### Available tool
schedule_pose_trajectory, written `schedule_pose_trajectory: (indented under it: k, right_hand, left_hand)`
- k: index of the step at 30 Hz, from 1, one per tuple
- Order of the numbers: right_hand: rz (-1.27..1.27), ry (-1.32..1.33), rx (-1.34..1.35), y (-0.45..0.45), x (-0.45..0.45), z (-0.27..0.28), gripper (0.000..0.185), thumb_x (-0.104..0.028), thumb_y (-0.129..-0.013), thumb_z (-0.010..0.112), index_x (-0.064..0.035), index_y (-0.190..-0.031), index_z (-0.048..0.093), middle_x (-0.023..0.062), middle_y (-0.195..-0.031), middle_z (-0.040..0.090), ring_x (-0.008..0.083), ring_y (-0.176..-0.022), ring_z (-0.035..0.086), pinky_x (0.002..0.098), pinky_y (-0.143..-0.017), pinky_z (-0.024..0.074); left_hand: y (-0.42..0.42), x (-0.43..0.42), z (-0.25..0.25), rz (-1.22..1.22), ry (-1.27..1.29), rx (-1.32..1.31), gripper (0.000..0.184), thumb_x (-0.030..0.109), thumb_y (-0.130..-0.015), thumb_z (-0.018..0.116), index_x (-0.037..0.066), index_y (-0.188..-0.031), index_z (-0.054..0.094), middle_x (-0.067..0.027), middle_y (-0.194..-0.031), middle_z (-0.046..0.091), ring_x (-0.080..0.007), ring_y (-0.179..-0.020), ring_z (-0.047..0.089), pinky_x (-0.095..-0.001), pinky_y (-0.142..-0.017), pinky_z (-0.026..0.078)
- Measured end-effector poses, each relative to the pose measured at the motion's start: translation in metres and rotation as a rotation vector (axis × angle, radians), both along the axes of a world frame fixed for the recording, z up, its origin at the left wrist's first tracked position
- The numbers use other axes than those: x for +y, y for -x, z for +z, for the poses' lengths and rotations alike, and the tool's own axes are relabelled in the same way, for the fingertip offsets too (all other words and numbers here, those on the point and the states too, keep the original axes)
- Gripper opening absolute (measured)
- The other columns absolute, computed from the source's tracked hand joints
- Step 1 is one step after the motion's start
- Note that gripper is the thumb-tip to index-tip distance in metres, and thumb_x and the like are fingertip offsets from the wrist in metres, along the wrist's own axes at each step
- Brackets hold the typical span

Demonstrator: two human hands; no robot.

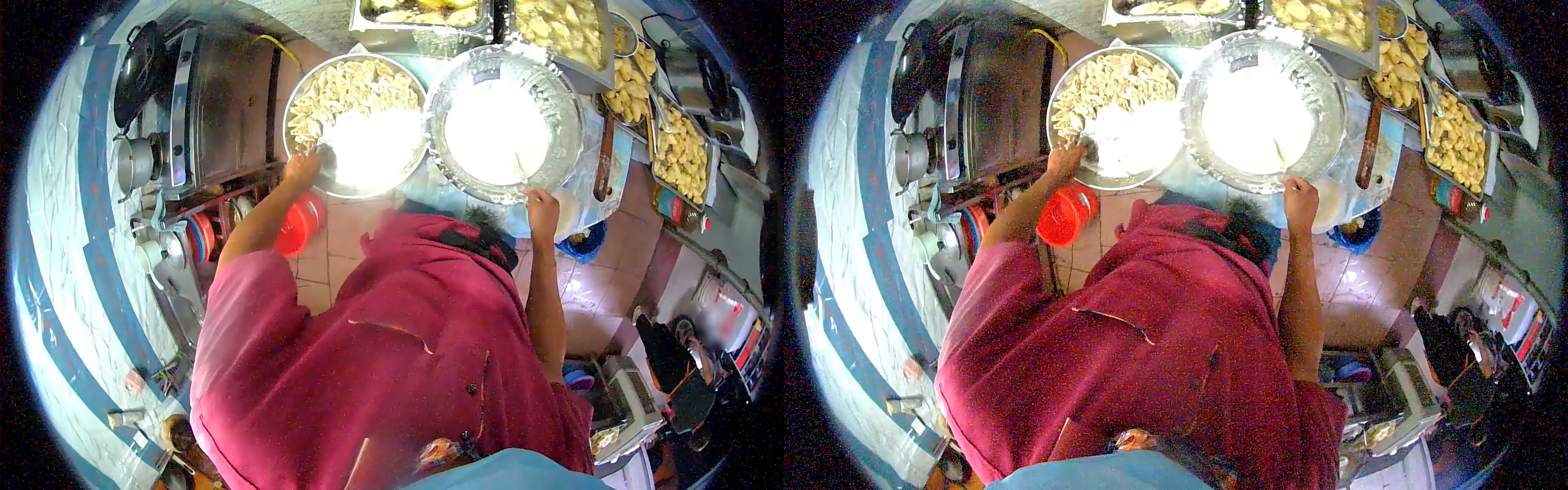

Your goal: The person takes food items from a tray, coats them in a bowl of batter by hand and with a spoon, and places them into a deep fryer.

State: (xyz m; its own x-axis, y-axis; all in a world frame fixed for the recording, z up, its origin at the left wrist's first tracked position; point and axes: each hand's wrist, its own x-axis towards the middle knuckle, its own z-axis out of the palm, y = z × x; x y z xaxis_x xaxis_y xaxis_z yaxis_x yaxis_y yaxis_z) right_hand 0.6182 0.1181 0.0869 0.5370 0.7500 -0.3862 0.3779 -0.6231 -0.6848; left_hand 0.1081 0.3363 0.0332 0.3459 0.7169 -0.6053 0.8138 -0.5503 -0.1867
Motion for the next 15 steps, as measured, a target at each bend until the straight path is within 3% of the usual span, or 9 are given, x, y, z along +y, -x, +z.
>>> schedule_pose_trajectory:
  k: [2,5,6,9,13,15]
  right_hand:
    - [-0.013,0.025,0.017,-0.002,0.002,0.005,0.025,-0.022,-0.083,0.055,-0.003,-0.085,0.07,0.0123,-0.061,0.06,0.0227,-0.057,0.058,0.0343,-0.058,0.0443]
    - [0.006,0.055,-0.018,-0.01,-0.001,-0.006,0.024,-0.025,-0.082,0.057,-0.0048,-0.086,0.07,0.0161,-0.069,0.063,0.0291,-0.062,0.06,0.0381,-0.062,0.0459]
    - [0.03,0.04,-0.065,-0.012,-0.002,-0.013,0.024,-0.025,-0.082,0.057,-0.0054,-0.086,0.07,0.0169,-0.072,0.063,0.0312,-0.065,0.06,0.0394,-0.063,0.0463]
    - [0.08,0.029,-0.199,-0.02,-0.005,-0.028,0.023,-0.025,-0.082,0.058,-0.0068,-0.088,0.07,0.0186,-0.08,0.065,0.0362,-0.075,0.061,0.0428,-0.068,0.0471]
    - [0.083,0.044,-0.255,-0.015,-0.008,-0.026,0.022,-0.023,-0.082,0.056,-0.0092,-0.091,0.07,0.0185,-0.087,0.065,0.0377,-0.083,0.061,0.0436,-0.073,0.0476]
    - [0.016,0.066,-0.241,-0.012,-0.008,-0.022,0.023,-0.024,-0.082,0.055,-0.0095,-0.091,0.07,0.018,-0.088,0.065,0.038,-0.082,0.061,0.044,-0.072,0.048]
  left_hand:
    - [0.001,-0.002,-0.004,0.114,-0.019,-0.026,0.021,0.017,-0.08,0.059,0.008,-0.098,0.063,-0.0149,-0.096,0.066,-0.0273,-0.092,0.065,-0.0405,-0.08,0.05]
    - [-0.03,-0.005,0.026,0.548,0.059,-0.502,0.03,0.022,-0.076,0.065,0.003,-0.099,0.062,-0.0177,-0.093,0.066,-0.0295,-0.089,0.065,-0.036,-0.076,0.051]
    - [-0.032,-0.004,0.012,0.683,0.113,-0.617,0.04,0.022,-0.074,0.068,-0.002,-0.106,0.059,-0.0179,-0.095,0.065,-0.0285,-0.088,0.063,-0.0335,-0.074,0.05]
    - [-0.068,-0.012,0.017,1.115,0.425,-1.058,0.035,0.015,-0.082,0.062,0.001,-0.113,0.052,-0.0079,-0.098,0.061,-0.0197,-0.089,0.061,-0.0352,-0.079,0.05]
    - [-0.159,-0.028,0.095,1.314,0.87,-1.456,0.039,0.017,-0.091,0.051,0.012,-0.13,0.047,-0.0043,-0.101,0.055,-0.0158,-0.085,0.059,-0.0309,-0.079,0.051]
    - [-0.201,-0.033,0.104,1.271,0.997,-1.393,0.039,0.02,-0.091,0.051,0.012,-0.129,0.048,-0.0047,-0.105,0.057,-0.0146,-0.08,0.058,-0.0277,-0.075,0.049]
